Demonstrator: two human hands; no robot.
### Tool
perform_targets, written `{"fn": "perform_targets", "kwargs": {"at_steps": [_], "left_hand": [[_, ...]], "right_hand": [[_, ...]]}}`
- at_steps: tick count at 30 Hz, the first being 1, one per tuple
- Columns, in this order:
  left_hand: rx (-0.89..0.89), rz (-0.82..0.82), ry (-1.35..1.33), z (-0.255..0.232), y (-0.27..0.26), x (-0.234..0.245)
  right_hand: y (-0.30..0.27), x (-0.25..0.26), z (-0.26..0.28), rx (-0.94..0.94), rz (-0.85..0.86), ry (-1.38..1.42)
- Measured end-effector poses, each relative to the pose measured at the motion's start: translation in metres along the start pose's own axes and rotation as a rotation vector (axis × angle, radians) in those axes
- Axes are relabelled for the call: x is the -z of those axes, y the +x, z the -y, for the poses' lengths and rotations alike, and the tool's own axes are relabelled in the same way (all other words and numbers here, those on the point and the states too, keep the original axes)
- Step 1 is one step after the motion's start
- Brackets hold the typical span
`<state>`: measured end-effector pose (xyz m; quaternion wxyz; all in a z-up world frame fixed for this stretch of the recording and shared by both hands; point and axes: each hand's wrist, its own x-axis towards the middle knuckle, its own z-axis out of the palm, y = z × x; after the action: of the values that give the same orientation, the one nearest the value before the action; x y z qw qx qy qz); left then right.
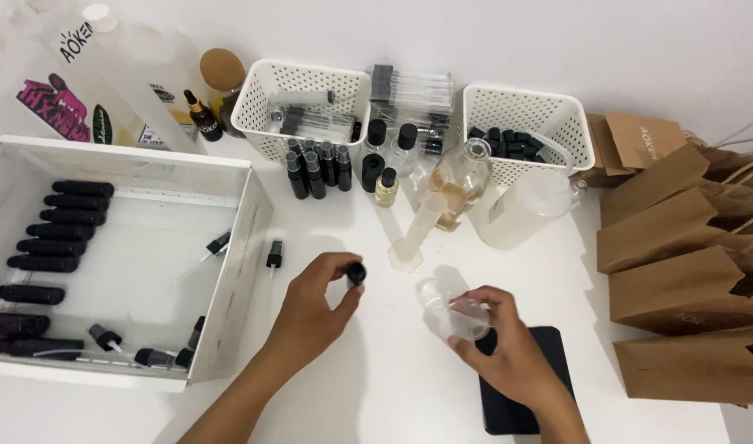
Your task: The person uses a pipette to transfer a clear liquid from a large bottle into a small glass beaker. They then pour the liquid from the beaker into a small black dropper bottle and secure the cap. The filled bottle is placed into a white storage box alongside other similar bottles.
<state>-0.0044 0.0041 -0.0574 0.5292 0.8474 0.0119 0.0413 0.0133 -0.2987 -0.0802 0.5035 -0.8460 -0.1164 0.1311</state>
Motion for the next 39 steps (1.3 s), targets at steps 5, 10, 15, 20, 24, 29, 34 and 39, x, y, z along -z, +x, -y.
{"fn": "perform_targets", "kwargs": {"at_steps": [5,10,15,20,24,29,34,39], "left_hand": [[0.204,-0.017,0.013,0.016,-0.014,-0.004],[0.216,-0.07,0.008,0.018,-0.012,-0.008],[0.254,-0.076,0.016,0.018,-0.012,-0.011],[0.202,-0.028,0.097,0.027,-0.018,-0.003],[0.041,-0.252,0.641,0.065,-0.011,0.001],[0.06,-0.324,1.077,0.097,-0.01,-0.005],[0.142,-0.28,1.047,0.103,-0.007,-0.001],[0.16,-0.306,0.768,0.076,-0.015,0.007]], "right_hand": [[-0.014,0.026,0.019,-0.381,0.014,-0.303],[-0.023,0.028,-0.004,-0.315,0.003,-0.339],[-0.025,0.03,-0.005,-0.276,0.012,-0.267],[-0.03,0.037,-0.033,0.055,-0.101,-0.179],[-0.037,0.042,-0.026,0.435,-0.299,-0.122],[-0.037,0.04,-0.033,0.538,-0.409,-0.211],[-0.033,0.033,-0.032,0.57,-0.463,-0.261],[-0.03,0.024,-0.044,0.589,-0.565,-0.272]]}}
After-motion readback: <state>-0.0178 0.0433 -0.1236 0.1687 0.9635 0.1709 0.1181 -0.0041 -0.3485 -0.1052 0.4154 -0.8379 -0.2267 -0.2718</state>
